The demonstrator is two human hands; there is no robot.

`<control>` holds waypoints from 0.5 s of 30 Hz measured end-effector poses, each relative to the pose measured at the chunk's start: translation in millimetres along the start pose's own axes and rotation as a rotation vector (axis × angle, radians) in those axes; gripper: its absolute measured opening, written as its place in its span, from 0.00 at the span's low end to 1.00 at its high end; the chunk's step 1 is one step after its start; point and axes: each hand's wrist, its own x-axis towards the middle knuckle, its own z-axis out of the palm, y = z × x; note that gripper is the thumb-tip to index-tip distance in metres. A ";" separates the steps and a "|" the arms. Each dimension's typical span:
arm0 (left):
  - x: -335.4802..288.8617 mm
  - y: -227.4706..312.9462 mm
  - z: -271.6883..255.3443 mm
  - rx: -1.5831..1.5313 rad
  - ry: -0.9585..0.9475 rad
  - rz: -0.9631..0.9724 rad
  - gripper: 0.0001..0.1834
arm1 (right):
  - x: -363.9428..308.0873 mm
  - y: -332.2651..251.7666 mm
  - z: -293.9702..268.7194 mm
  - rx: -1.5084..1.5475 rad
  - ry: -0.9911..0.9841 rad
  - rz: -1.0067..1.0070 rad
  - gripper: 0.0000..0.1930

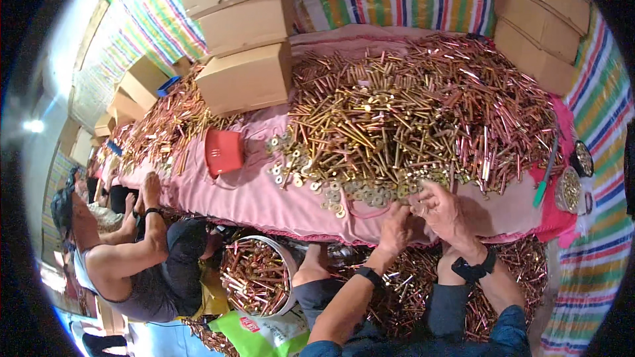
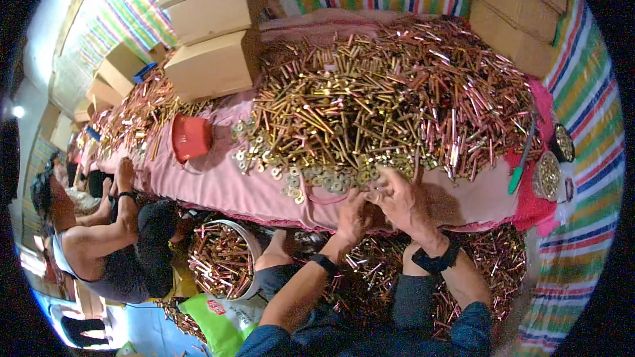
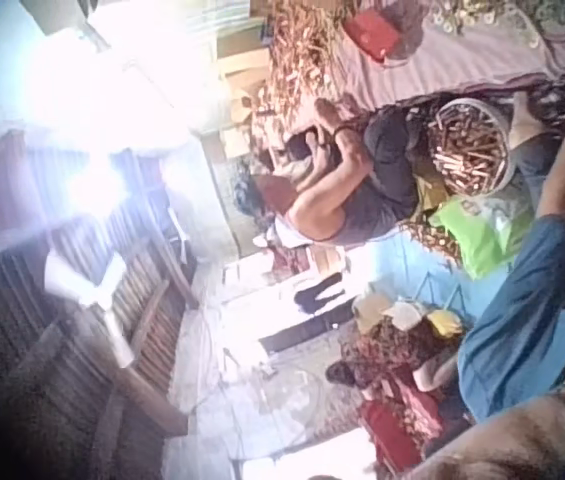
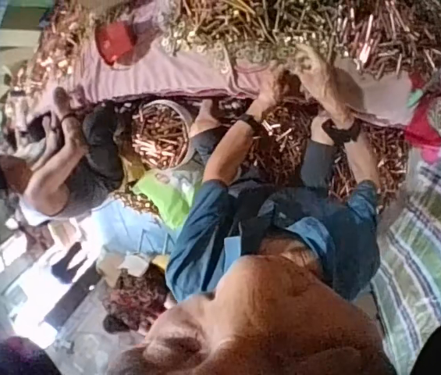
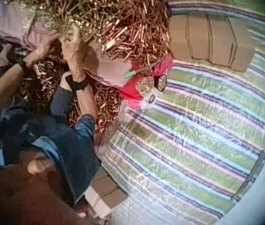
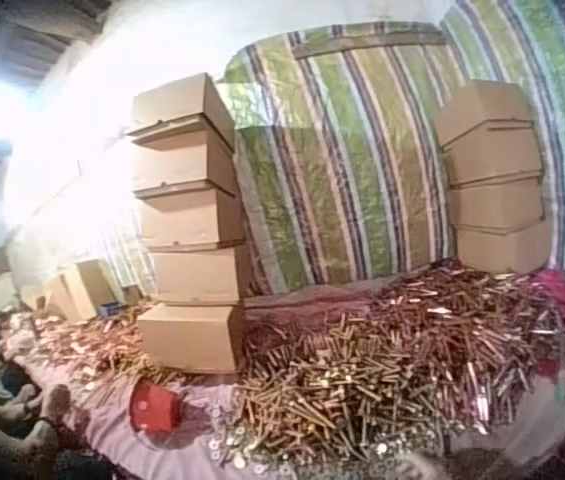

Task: Assembling or sorting metal fuse components for munitions.

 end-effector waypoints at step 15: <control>-3.9 4.9 -4.1 0.062 0.038 0.104 0.14 | -3.5 12.4 -10.5 -0.184 -0.095 -0.226 0.16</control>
